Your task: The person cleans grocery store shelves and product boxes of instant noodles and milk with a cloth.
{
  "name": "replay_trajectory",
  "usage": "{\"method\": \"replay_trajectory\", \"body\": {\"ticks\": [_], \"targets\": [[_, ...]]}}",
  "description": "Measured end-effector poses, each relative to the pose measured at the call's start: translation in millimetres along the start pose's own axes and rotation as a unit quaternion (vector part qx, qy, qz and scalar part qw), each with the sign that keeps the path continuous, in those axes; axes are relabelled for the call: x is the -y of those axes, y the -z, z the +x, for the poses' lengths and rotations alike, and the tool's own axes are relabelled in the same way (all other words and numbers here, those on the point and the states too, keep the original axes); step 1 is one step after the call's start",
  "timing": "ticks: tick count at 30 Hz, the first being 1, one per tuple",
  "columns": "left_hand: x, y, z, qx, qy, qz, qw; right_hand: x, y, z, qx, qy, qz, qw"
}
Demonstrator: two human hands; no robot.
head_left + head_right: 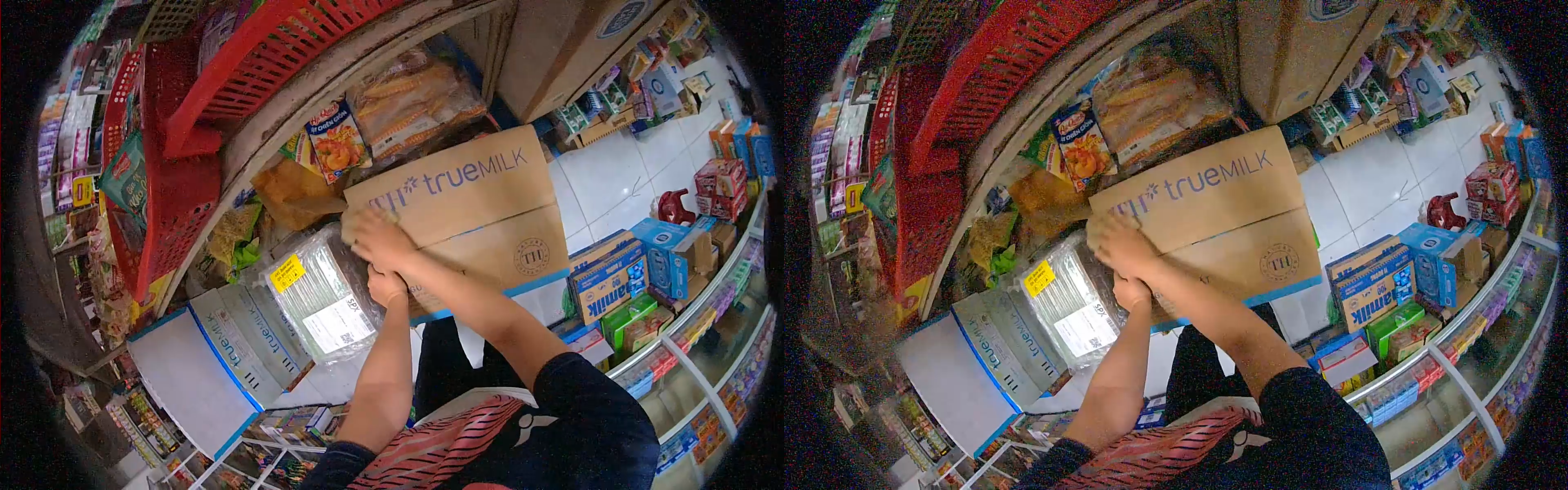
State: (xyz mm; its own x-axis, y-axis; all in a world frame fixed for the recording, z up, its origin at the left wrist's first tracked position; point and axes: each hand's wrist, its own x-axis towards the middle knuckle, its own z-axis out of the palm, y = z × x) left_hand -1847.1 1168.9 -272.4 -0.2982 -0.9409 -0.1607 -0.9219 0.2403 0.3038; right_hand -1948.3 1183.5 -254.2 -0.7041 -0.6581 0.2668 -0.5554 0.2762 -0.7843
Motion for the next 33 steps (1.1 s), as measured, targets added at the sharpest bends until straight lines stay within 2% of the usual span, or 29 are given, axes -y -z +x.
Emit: {"method": "replay_trajectory", "body": {"ticks": [2,3,5,7,9,10,12,13,14,15,17,18,20,21,23,24,26,27,29,33], "targets": [[6,-4,5,0.031,0.006,0.016,0.999,12,-7,-8,0.019,0.079,0.026,0.996],[9,-5,6,0.065,0.008,0.031,0.997,13,-2,-9,0.023,0.077,0.028,0.996],[3,3,0,0.044,0.009,0.000,0.999,7,23,-1,0.022,0.074,0.028,0.997],[-6,6,-3,0.006,0.010,-0.034,0.999,-14,58,-4,0.061,-0.028,0.018,0.998],[-5,7,-2,0.002,0.005,-0.031,0.999,-64,79,-38,-0.096,-0.171,0.024,0.980],[-5,6,-3,-0.001,0.001,-0.025,1.000,-74,111,-58,-0.150,-0.185,-0.061,0.969],[-5,8,-3,0.021,0.013,-0.035,0.999,-91,151,-102,-0.149,-0.283,-0.220,0.922],[-4,9,-1,0.041,0.022,-0.040,0.998,-93,159,-120,-0.148,-0.281,-0.221,0.922],[2,8,-1,0.042,0.021,-0.040,0.998,-97,162,-139,-0.089,-0.266,-0.278,0.919],[11,4,0,0.033,-0.008,-0.133,0.991,-100,165,-151,-0.034,-0.253,-0.333,0.908],[10,10,1,0.019,-0.077,-0.285,0.955,-100,168,-153,-0.044,-0.253,-0.332,0.908],[6,21,2,0.024,-0.120,-0.285,0.951,-99,165,-153,-0.046,-0.250,-0.325,0.911],[0,32,7,-0.049,-0.168,-0.232,0.957,-96,169,-152,-0.047,-0.256,-0.310,0.914],[-9,38,9,-0.042,-0.174,-0.228,0.957,-96,172,-152,-0.048,-0.251,-0.302,0.918],[-33,41,16,-0.051,-0.306,-0.090,0.946,-99,171,-156,-0.045,-0.262,-0.301,0.916],[-44,34,21,0.010,-0.318,-0.107,0.942,-100,170,-156,-0.041,-0.264,-0.299,0.916],[-62,13,18,-0.041,-0.357,0.098,0.928,-102,168,-158,-0.048,-0.273,-0.293,0.915],[-70,6,17,-0.038,-0.364,0.099,0.925,-103,168,-158,-0.048,-0.272,-0.287,0.917],[-82,-7,13,-0.099,-0.334,0.104,0.931,-103,165,-159,-0.044,-0.284,-0.285,0.914],[-125,-24,-7,-0.043,-0.406,0.025,0.912,-104,169,-157,-0.038,-0.289,-0.283,0.914]]}}
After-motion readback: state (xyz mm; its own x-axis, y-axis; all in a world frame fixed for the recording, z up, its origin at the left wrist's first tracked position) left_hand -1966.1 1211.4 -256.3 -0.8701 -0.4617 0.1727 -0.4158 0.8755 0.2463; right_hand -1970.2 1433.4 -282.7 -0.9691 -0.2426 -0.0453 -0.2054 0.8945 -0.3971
